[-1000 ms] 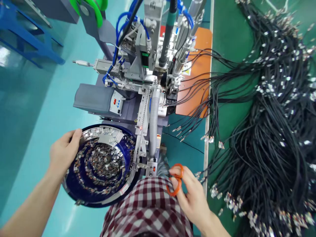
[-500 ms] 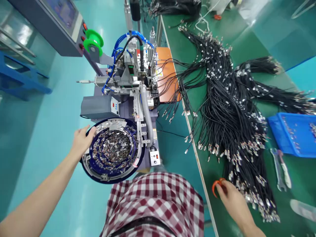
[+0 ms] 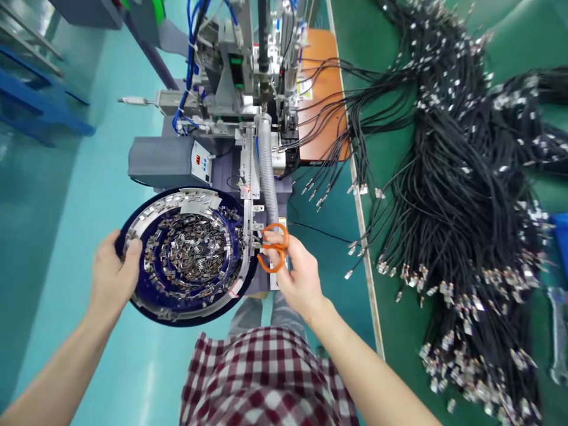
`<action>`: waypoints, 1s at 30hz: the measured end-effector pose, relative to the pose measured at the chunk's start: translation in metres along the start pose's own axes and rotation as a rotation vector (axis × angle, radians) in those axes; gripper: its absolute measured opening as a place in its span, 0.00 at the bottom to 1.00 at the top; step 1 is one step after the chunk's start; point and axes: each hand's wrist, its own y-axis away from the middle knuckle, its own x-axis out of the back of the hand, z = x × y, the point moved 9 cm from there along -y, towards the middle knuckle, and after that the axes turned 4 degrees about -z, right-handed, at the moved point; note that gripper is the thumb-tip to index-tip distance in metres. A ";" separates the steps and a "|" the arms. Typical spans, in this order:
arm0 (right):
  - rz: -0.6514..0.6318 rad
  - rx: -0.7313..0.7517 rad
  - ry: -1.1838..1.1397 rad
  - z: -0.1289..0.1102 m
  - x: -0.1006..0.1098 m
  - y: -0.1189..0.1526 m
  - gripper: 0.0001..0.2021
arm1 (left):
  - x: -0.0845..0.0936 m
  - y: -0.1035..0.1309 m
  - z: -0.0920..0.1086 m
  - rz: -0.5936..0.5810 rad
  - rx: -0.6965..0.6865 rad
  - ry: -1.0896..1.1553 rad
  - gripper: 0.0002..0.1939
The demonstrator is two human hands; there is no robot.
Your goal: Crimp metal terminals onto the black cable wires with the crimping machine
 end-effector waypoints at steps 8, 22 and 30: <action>-0.150 0.236 0.224 -0.005 -0.020 -0.021 0.14 | -0.007 0.005 -0.008 0.059 0.081 0.024 0.37; -0.156 0.274 0.307 -0.011 -0.021 -0.019 0.15 | -0.008 0.007 -0.006 0.071 0.039 0.025 0.36; -0.194 0.300 0.318 -0.011 -0.028 -0.019 0.17 | -0.006 0.009 -0.003 0.078 0.045 0.030 0.36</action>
